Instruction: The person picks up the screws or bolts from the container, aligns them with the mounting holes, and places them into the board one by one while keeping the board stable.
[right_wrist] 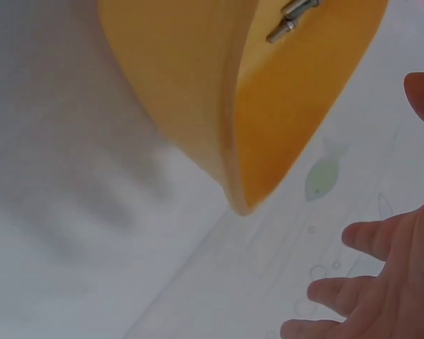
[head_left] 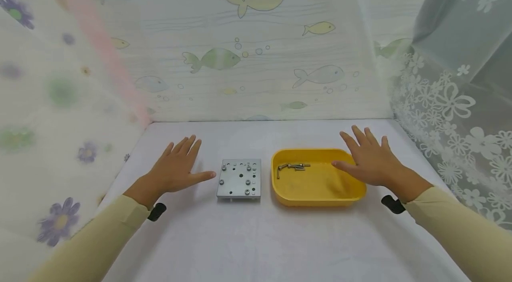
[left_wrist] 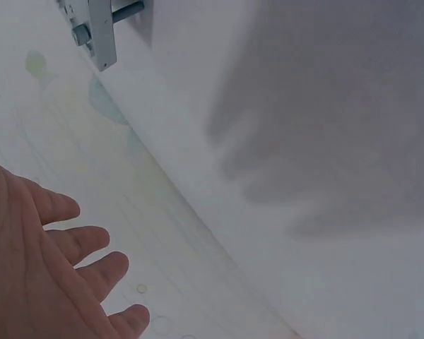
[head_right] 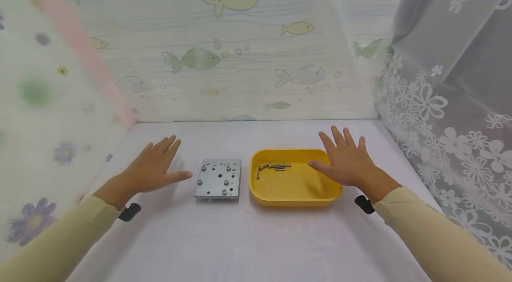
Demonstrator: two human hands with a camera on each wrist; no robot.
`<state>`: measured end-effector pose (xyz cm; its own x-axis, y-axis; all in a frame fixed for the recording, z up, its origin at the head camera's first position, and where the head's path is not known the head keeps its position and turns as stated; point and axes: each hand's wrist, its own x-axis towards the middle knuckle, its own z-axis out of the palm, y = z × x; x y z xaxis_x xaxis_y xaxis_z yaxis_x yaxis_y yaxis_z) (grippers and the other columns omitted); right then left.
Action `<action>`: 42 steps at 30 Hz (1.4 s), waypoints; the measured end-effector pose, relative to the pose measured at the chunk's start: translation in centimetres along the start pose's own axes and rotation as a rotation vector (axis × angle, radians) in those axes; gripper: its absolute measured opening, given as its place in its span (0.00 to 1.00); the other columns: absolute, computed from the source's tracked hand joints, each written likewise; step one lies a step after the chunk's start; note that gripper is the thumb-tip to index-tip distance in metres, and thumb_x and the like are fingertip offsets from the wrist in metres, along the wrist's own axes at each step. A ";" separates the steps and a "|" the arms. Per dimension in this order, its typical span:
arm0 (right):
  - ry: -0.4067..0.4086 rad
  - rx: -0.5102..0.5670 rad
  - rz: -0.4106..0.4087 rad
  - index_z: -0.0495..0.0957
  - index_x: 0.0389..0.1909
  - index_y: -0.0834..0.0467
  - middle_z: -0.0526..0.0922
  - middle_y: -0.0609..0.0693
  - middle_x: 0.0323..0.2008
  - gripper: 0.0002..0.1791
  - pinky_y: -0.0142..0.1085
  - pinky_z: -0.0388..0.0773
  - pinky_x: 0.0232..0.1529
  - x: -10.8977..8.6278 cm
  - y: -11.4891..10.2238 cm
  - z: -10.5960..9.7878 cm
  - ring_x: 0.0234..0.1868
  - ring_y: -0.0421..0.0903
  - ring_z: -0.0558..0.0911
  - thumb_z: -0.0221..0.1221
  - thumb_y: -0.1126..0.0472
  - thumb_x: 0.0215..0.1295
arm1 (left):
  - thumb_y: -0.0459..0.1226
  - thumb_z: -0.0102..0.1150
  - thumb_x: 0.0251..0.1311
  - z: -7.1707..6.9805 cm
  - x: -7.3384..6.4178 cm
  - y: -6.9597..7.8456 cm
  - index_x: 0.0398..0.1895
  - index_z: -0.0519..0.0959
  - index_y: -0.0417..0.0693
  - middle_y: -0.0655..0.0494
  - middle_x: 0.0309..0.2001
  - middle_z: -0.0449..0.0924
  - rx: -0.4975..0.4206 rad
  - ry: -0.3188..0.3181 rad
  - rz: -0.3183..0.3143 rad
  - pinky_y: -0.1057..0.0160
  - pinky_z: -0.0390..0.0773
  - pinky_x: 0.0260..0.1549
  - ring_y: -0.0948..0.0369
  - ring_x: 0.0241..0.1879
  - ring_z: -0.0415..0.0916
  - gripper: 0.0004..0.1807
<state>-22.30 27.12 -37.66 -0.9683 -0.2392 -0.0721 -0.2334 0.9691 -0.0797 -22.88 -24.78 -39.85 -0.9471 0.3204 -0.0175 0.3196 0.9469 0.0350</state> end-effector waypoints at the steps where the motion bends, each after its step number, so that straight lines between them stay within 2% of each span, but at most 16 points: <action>1: -0.003 0.003 -0.007 0.48 0.84 0.54 0.43 0.69 0.81 0.59 0.82 0.36 0.67 0.1 -0.2 0.0 0.79 0.77 0.44 0.43 0.17 0.64 | 0.84 0.39 0.53 0.1 0.1 0.2 0.83 0.48 0.39 0.38 0.83 0.46 -0.009 -0.004 0.005 0.30 0.43 0.76 0.38 0.81 0.46 0.70; 5: -0.003 0.011 -0.044 0.51 0.83 0.54 0.47 0.67 0.82 0.56 0.79 0.39 0.70 0.4 -1.2 -0.1 0.80 0.74 0.47 0.45 0.19 0.66 | 0.83 0.46 0.52 0.8 0.2 0.7 0.83 0.49 0.41 0.41 0.83 0.48 -0.070 -0.012 0.026 0.32 0.45 0.77 0.40 0.81 0.48 0.70; 12: 0.050 0.003 -0.137 0.61 0.79 0.56 0.60 0.67 0.77 0.49 0.70 0.59 0.72 1.3 -2.2 0.1 0.74 0.70 0.64 0.52 0.27 0.70 | 0.82 0.53 0.47 1.5 0.6 1.3 0.83 0.50 0.43 0.44 0.82 0.53 -0.166 0.008 0.063 0.37 0.56 0.76 0.43 0.79 0.55 0.72; 16: 0.063 -0.007 -0.159 0.67 0.75 0.55 0.67 0.64 0.73 0.45 0.67 0.66 0.68 1.8 -2.9 0.3 0.69 0.67 0.70 0.53 0.28 0.69 | 0.84 0.55 0.42 2.0 0.8 1.7 0.84 0.49 0.46 0.47 0.82 0.53 -0.239 0.000 0.075 0.41 0.60 0.76 0.45 0.79 0.56 0.74; 21: 0.092 0.005 -0.195 0.75 0.68 0.55 0.75 0.59 0.64 0.38 0.63 0.73 0.61 2.4 -4.0 0.6 0.62 0.61 0.75 0.58 0.32 0.68 | 0.82 0.61 0.37 3.1 0.8 2.2 0.84 0.48 0.52 0.51 0.83 0.52 -0.334 -0.010 0.077 0.39 0.61 0.75 0.46 0.80 0.55 0.75; 27: 0.116 -0.015 -0.275 0.81 0.60 0.55 0.81 0.52 0.52 0.29 0.50 0.81 0.50 3.3 -5.4 1.0 0.50 0.53 0.78 0.64 0.40 0.67 | 0.75 0.75 0.32 4.3 0.9 2.6 0.84 0.47 0.58 0.56 0.83 0.51 -0.489 0.002 0.093 0.40 0.59 0.76 0.50 0.81 0.52 0.77; 31: 0.098 -0.021 -0.317 0.83 0.55 0.54 0.82 0.50 0.47 0.23 0.43 0.82 0.41 3.9 -6.2 1.0 0.43 0.48 0.77 0.66 0.44 0.66 | 0.68 0.82 0.29 4.9 1.2 2.9 0.84 0.46 0.64 0.58 0.83 0.50 -0.590 0.008 0.102 0.40 0.58 0.76 0.51 0.81 0.51 0.77; 35: 0.045 -0.006 -0.332 0.84 0.52 0.53 0.83 0.46 0.42 0.20 0.39 0.82 0.39 4.7 -6.8 1.2 0.39 0.43 0.78 0.67 0.46 0.65 | 0.62 0.86 0.28 5.4 1.5 3.2 0.84 0.47 0.67 0.57 0.82 0.52 -0.689 0.007 0.099 0.39 0.57 0.76 0.51 0.81 0.52 0.77; 42: -0.044 0.067 -0.355 0.87 0.50 0.52 0.78 0.40 0.27 0.17 0.35 0.73 0.32 6.3 -7.7 2.2 0.30 0.41 0.74 0.70 0.48 0.64 | 0.56 0.89 0.29 7.2 1.8 3.2 0.83 0.49 0.68 0.52 0.82 0.54 -0.857 -0.025 0.102 0.41 0.53 0.78 0.52 0.82 0.51 0.75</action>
<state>-26.40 18.07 -39.66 -0.8227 -0.5639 -0.0713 -0.5467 0.8194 -0.1725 -23.34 -20.94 -47.01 -0.9108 0.4127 0.0051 0.2622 0.5690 0.7794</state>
